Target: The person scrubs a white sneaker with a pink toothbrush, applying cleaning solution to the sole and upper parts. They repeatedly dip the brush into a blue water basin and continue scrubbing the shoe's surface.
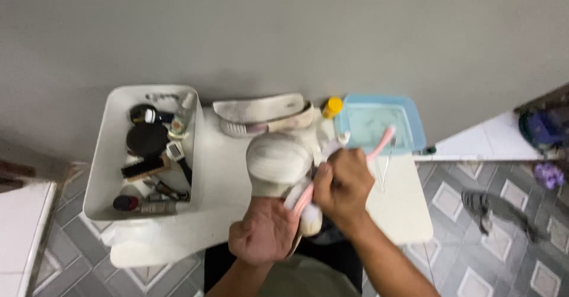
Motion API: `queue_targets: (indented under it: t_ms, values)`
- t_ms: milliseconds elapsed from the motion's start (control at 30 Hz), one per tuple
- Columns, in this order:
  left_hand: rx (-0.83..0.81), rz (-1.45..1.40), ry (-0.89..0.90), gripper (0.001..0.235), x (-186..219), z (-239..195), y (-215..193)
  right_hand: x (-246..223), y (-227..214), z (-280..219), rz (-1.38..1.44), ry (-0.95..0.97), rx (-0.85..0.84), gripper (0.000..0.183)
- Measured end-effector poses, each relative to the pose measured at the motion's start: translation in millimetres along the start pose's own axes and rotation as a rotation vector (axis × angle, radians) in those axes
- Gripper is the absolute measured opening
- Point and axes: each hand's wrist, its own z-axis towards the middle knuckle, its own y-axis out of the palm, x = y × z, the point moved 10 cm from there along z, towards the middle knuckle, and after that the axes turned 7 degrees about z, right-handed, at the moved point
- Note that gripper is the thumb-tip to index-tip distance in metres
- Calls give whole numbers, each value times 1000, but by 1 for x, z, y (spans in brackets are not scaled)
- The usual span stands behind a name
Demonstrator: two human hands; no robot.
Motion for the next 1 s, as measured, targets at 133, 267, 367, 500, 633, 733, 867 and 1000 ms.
queue_targets:
  t_ms: [133,267,367,500,633,733,867,1000]
  values:
    - [26,294,17,49,1,16,19,21,-7,-7,-36,123,59,36]
    - [-124,206,62,63,2,9,23,9,2,-12,10,64,-13,33]
    - [40,363,23,9,-1,9,1,29,-5,-3,-78,197,36,38]
    - [17,44,-35,78,-8,-3,-1,-13,12,-7,39,-31,-67,35]
    - [10,163,-14,45,-4,-4,-5,-5,5,-5,33,38,20,35]
    - [35,154,-23,40,-2,3,5,12,7,-11,15,55,0,32]
    - [23,58,24,46,-3,-24,-35,-3,12,-13,-55,23,-52,29]
    - [33,-36,-52,56,-7,-10,-16,14,17,-15,-27,57,-105,28]
